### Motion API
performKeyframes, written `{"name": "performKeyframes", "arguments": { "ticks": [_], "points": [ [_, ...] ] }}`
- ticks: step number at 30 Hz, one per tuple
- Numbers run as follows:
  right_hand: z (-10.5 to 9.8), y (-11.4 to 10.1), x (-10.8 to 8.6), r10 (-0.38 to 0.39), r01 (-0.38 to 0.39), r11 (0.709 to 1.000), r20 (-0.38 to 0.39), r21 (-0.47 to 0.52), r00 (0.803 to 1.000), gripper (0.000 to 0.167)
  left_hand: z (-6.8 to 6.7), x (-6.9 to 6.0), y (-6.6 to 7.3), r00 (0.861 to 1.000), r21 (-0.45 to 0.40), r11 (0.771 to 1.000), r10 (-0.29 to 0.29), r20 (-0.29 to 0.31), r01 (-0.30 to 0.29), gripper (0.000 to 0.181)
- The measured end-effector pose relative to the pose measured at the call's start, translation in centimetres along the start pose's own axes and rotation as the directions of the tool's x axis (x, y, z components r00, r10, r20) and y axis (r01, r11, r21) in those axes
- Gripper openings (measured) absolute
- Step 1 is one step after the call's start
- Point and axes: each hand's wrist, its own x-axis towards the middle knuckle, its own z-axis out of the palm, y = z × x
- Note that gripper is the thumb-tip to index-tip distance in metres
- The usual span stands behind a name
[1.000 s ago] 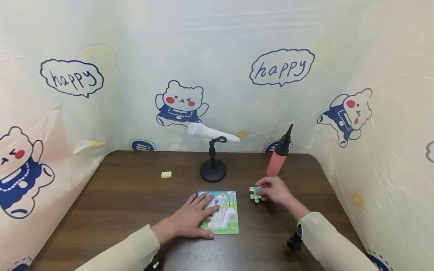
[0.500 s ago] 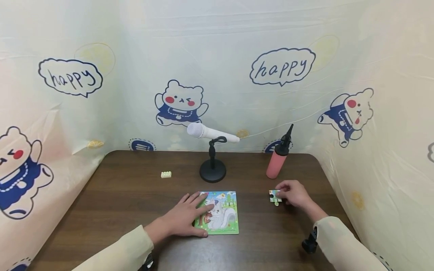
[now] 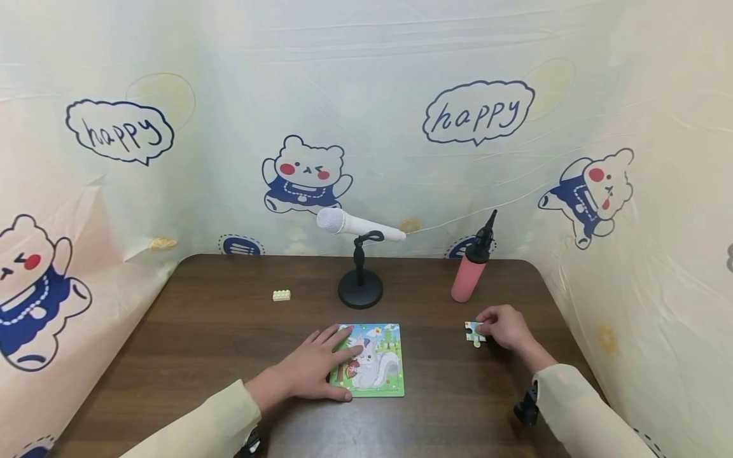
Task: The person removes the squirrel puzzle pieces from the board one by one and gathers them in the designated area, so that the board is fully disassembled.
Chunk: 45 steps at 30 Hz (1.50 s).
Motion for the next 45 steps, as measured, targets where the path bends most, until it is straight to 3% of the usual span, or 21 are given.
{"name": "performKeyframes", "arguments": {
  "ticks": [12, 21, 25, 31, 38, 45],
  "points": [
    [0.2, -0.6, -0.3, -0.001, 0.000, 0.997, -0.018, -0.078, 1.000, 0.011, -0.6, 0.0, 0.3, 1.000, 0.004, 1.000, 0.000, 0.015, 0.000, 0.091],
    [-0.4, -1.7, 0.2, 0.044, -0.043, 0.998, 0.017, -0.043, 0.999, 0.016, -0.3, 0.2, 0.0, 1.000, 0.026, 1.000, -0.010, 0.012, 0.010, 0.091],
    [-0.1, -3.8, 0.5, 0.006, -0.005, 1.000, 0.035, -0.018, 0.999, 0.017, -0.3, 0.2, -0.1, 1.000, 0.027, 1.000, -0.009, 0.014, 0.009, 0.091],
    [1.6, -7.8, 1.3, -0.112, 0.112, 0.994, 0.074, 0.001, 0.991, 0.019, -0.4, 0.0, 0.1, 1.000, -0.019, 1.000, -0.007, 0.028, 0.008, 0.088],
    [4.9, -12.7, 1.6, -0.163, 0.157, 0.986, 0.174, 0.050, 0.971, 0.017, -0.7, -0.1, 0.4, 0.999, -0.049, 0.999, -0.008, 0.047, 0.010, 0.085],
    [8.4, -16.1, 1.6, -0.209, 0.202, 0.978, 0.235, 0.053, 0.949, 0.015, -0.6, -0.3, 0.6, 0.998, -0.064, 0.998, -0.016, 0.055, 0.019, 0.082]
  ]
}}
